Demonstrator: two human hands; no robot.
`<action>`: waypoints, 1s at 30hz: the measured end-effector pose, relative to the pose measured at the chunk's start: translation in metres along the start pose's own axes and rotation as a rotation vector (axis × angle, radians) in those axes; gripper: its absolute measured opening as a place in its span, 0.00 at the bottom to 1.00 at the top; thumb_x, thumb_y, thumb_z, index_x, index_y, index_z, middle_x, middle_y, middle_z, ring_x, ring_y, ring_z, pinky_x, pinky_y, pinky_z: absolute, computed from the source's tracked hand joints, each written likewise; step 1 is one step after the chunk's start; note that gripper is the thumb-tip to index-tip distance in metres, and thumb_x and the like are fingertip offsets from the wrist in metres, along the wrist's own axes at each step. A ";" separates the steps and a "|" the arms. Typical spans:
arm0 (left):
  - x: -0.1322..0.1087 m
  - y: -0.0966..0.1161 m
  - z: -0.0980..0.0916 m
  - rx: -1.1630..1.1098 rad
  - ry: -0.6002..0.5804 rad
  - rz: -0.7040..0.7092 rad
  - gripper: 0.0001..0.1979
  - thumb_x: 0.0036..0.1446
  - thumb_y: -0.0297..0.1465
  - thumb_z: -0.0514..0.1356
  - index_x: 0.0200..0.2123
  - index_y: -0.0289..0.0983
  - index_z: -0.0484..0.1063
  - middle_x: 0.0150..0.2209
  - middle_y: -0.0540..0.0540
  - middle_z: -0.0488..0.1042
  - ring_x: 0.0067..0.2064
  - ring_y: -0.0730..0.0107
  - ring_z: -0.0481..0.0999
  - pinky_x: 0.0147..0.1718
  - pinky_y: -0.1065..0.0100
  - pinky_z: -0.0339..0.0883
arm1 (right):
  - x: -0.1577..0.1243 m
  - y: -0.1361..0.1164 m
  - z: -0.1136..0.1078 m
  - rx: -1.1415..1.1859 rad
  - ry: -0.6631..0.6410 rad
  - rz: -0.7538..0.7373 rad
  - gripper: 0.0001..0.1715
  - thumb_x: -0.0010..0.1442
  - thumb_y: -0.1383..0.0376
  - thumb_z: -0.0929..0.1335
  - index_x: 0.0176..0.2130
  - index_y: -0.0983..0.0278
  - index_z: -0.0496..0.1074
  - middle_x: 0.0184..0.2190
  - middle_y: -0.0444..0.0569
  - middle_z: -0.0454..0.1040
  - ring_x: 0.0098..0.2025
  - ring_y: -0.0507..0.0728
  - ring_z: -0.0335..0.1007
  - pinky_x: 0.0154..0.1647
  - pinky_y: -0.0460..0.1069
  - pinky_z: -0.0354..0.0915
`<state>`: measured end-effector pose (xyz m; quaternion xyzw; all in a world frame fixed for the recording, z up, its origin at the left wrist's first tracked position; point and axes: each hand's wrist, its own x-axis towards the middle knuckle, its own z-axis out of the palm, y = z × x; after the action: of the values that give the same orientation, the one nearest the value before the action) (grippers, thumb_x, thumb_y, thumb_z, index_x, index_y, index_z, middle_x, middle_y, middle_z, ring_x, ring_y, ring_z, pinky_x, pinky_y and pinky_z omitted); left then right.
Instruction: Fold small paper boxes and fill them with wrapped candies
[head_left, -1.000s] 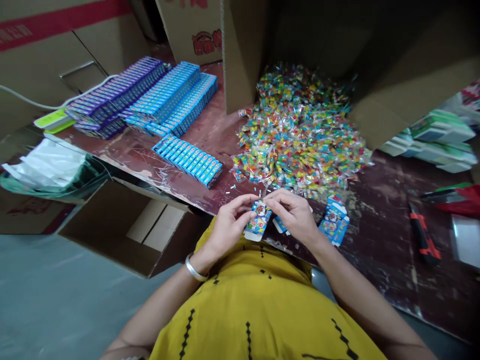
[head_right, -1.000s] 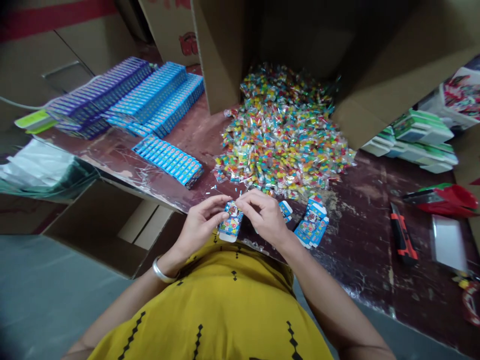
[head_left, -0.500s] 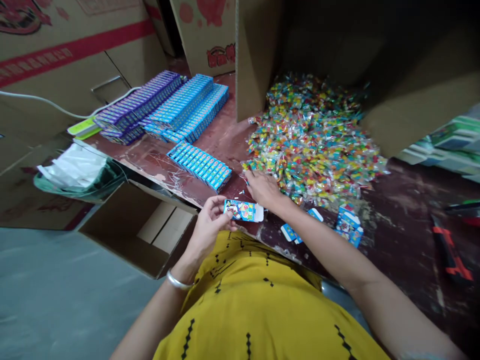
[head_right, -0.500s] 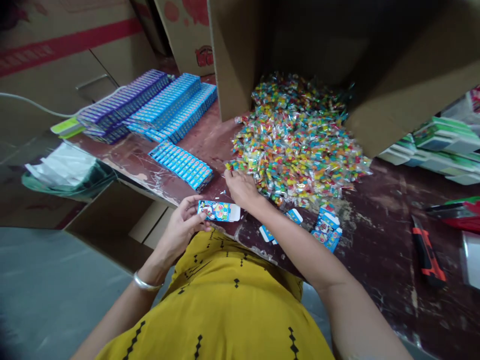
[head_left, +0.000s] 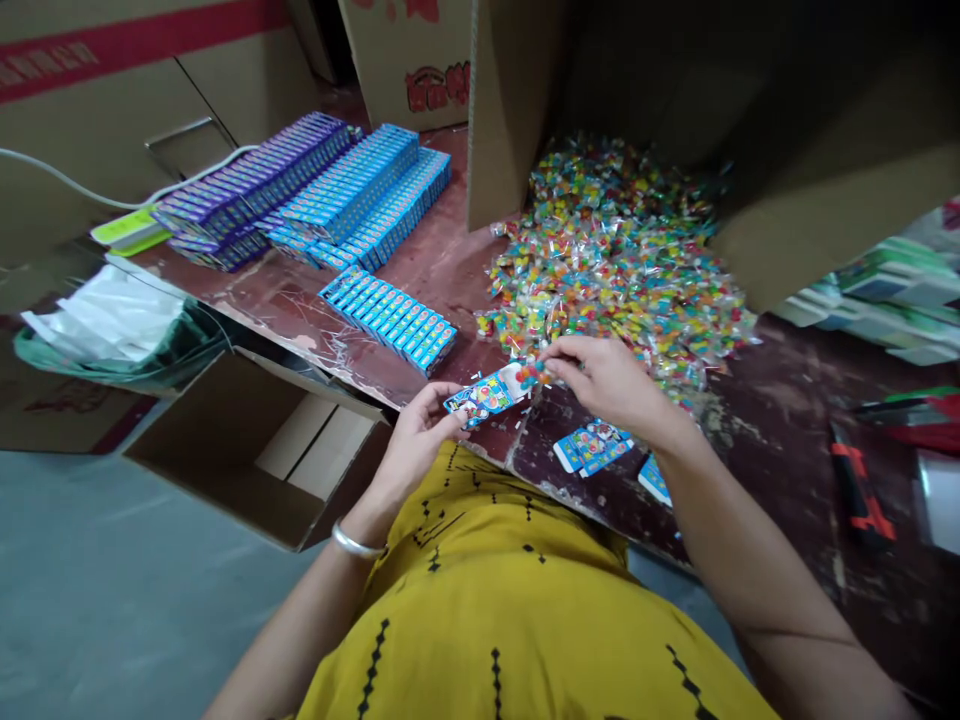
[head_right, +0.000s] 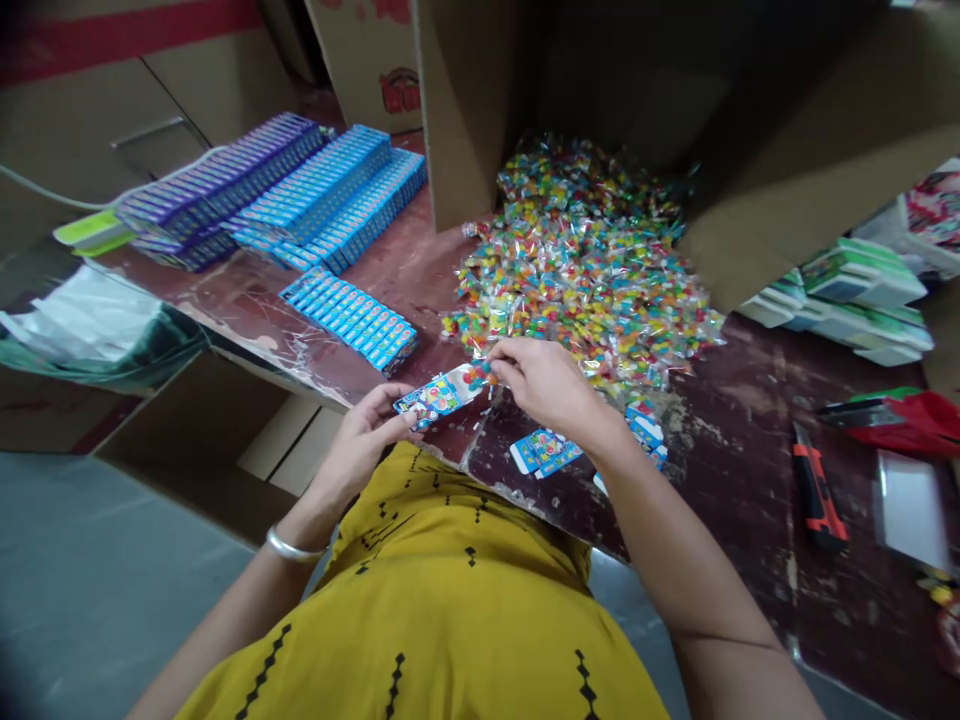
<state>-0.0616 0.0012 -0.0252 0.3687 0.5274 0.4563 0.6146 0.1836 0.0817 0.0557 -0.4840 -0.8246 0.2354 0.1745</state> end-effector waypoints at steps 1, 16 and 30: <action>0.000 0.000 0.002 -0.008 -0.012 0.008 0.19 0.53 0.35 0.68 0.47 0.38 0.70 0.40 0.49 0.75 0.37 0.72 0.73 0.38 0.69 0.74 | -0.002 -0.001 0.001 -0.032 -0.023 -0.007 0.10 0.66 0.67 0.65 0.39 0.62 0.77 0.36 0.48 0.80 0.37 0.56 0.73 0.40 0.50 0.62; 0.004 0.003 0.041 0.091 -0.195 0.128 0.15 0.57 0.34 0.67 0.45 0.35 0.71 0.41 0.44 0.78 0.41 0.68 0.78 0.43 0.67 0.73 | -0.015 -0.012 0.016 0.031 0.169 -0.099 0.07 0.67 0.64 0.67 0.44 0.59 0.75 0.41 0.49 0.79 0.44 0.59 0.74 0.43 0.53 0.68; -0.010 0.008 0.056 -0.011 -0.191 0.206 0.30 0.56 0.33 0.68 0.61 0.44 0.65 0.48 0.45 0.75 0.44 0.65 0.77 0.44 0.65 0.74 | -0.051 -0.004 0.071 0.694 0.427 0.125 0.19 0.61 0.61 0.72 0.52 0.55 0.74 0.45 0.49 0.73 0.40 0.55 0.74 0.37 0.49 0.75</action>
<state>-0.0085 -0.0040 -0.0055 0.4593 0.4233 0.4825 0.6140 0.1676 0.0196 -0.0040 -0.4837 -0.6105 0.4039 0.4798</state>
